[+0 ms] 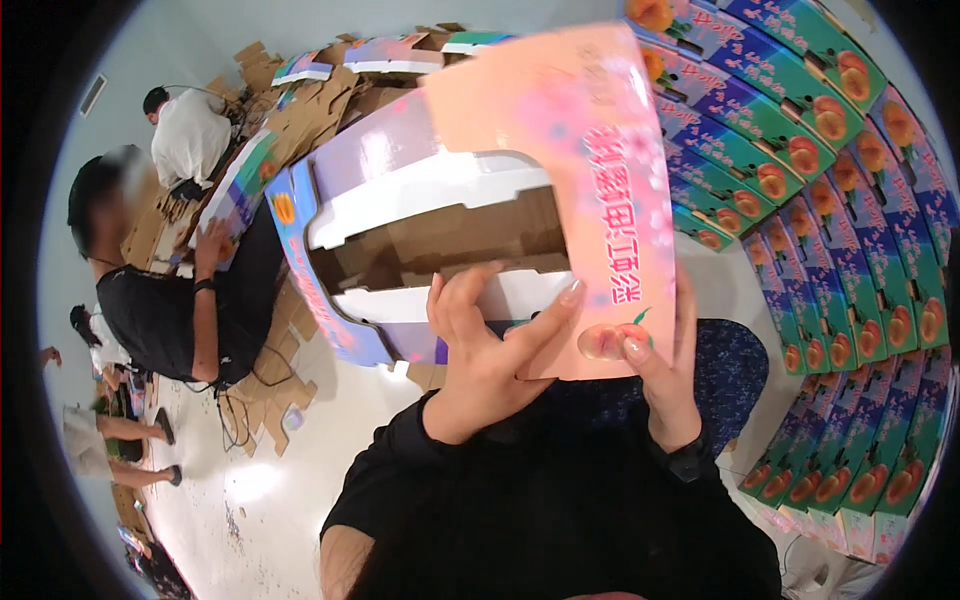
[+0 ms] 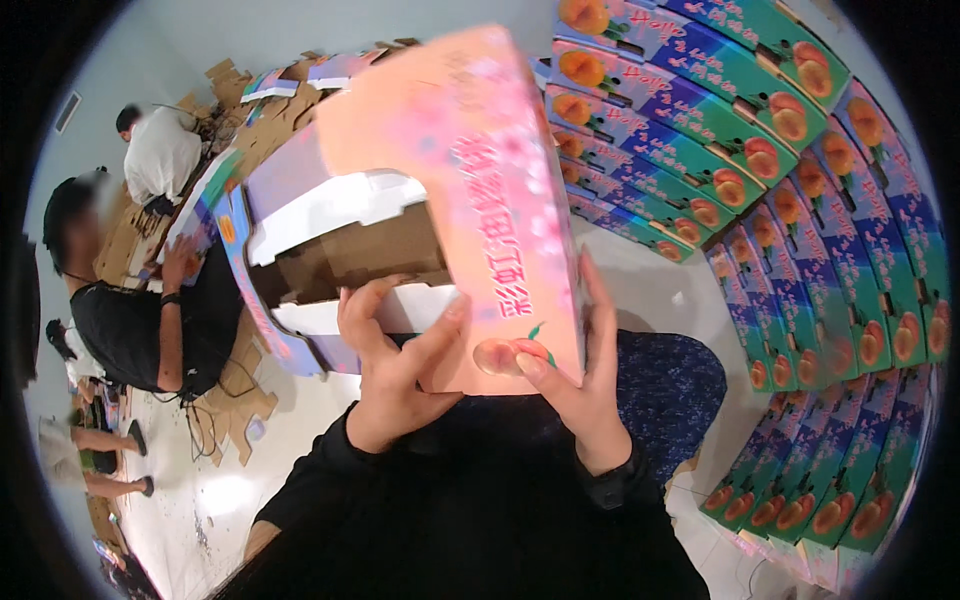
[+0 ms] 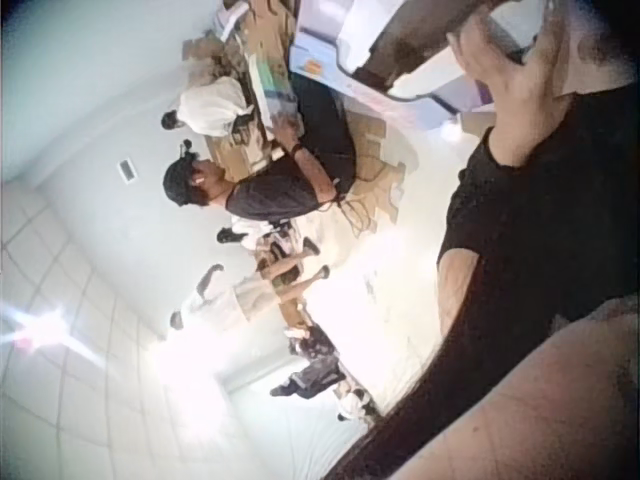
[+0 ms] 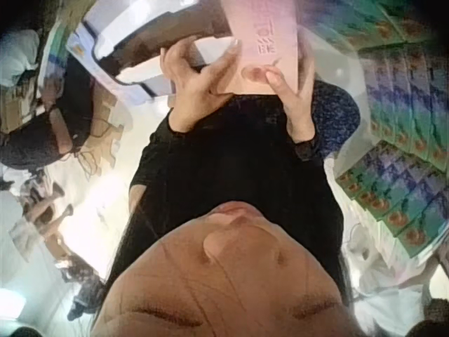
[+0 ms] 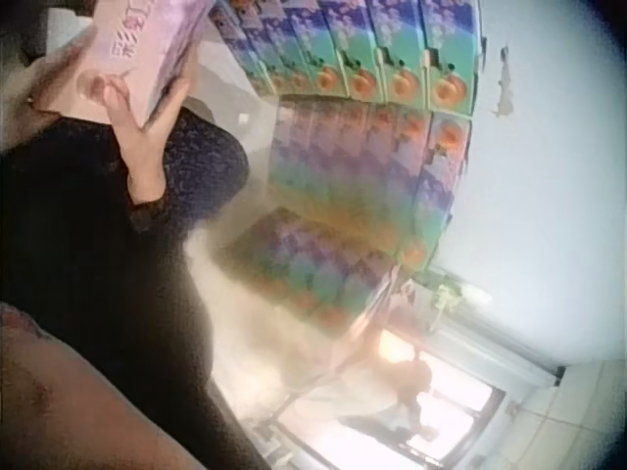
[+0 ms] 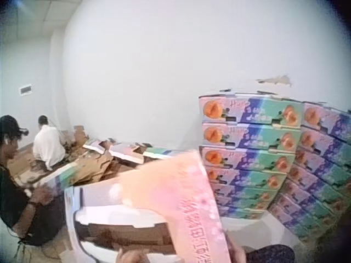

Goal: Folding and stacking cardboard fruit boxes.

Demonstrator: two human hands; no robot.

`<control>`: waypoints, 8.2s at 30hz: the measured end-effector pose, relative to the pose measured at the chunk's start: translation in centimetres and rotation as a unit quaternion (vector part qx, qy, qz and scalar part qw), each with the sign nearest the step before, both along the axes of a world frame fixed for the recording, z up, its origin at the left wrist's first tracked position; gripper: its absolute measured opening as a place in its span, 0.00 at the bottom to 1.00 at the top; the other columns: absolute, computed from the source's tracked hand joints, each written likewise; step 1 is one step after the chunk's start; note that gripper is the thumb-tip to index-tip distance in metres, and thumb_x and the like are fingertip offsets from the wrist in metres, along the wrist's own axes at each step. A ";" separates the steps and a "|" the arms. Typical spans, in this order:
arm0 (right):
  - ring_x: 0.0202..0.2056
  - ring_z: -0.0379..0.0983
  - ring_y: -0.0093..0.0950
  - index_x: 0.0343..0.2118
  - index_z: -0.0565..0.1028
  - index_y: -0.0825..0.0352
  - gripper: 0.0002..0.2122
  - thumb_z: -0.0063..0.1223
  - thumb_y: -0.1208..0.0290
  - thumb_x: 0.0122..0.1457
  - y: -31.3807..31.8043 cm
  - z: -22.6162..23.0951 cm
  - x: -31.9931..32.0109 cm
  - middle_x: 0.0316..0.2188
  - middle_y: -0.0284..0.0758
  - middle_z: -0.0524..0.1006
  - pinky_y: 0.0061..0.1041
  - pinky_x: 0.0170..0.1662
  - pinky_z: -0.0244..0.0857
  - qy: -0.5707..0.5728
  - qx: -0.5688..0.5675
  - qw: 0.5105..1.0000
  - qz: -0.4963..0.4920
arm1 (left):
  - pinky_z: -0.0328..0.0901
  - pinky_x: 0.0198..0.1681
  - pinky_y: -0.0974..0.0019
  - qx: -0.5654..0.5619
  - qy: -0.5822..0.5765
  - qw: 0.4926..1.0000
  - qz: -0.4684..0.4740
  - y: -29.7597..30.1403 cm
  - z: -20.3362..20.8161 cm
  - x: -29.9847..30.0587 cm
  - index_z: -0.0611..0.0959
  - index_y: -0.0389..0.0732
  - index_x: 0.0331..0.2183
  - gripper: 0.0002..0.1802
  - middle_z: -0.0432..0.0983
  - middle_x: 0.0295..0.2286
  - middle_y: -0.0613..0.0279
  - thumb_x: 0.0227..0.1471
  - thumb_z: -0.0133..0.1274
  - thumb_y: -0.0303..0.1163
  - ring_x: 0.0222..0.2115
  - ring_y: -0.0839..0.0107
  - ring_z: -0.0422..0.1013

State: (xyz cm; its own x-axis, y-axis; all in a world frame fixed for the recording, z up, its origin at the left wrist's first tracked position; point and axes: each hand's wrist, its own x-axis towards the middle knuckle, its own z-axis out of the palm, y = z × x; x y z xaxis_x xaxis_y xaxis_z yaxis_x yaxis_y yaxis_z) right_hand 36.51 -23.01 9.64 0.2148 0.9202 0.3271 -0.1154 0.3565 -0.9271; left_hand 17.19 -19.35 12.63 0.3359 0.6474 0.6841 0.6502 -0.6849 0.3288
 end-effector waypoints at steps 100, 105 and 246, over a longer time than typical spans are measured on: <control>0.55 0.64 0.42 0.60 0.62 0.57 0.40 0.64 0.81 0.39 -35.4 22.1 22.6 0.54 0.39 0.67 0.37 0.55 0.60 -0.713 -0.174 0.191 -0.652 | 0.66 0.42 0.71 -0.425 -0.213 0.623 -0.620 -2.2 -4.3 32.3 0.80 0.33 0.36 0.08 0.77 0.32 0.62 0.54 0.55 0.26 0.35 0.75 0.73; 0.54 0.64 0.41 0.61 0.62 0.55 0.42 0.64 0.80 0.37 -33.5 21.2 24.3 0.54 0.39 0.67 0.37 0.55 0.60 -0.706 -0.158 0.201 -0.660 | 0.67 0.41 0.71 -0.432 -0.213 0.627 -0.612 -1.9 -4.7 31.5 0.80 0.33 0.36 0.07 0.78 0.32 0.62 0.54 0.55 0.26 0.34 0.75 0.74; 0.49 0.62 0.29 0.56 0.58 0.63 0.31 0.49 0.78 0.45 26.0 -13.2 6.9 0.49 0.33 0.66 0.32 0.50 0.57 0.018 -0.244 0.970 -0.009 | 0.43 0.61 0.48 -0.455 -0.561 0.678 0.137 20.9 -18.5 -12.1 0.59 0.48 0.61 0.49 0.56 0.60 0.59 0.48 0.38 0.72 0.62 0.60 0.51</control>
State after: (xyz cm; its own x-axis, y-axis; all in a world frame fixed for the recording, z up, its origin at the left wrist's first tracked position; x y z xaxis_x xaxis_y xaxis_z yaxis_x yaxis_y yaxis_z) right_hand 43.36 2.97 -3.58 0.2362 0.9593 -0.1546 -0.1494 -0.1214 -0.9813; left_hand 5.08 1.53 -5.89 -0.2838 0.9057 -0.3148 -0.2976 0.2289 0.9268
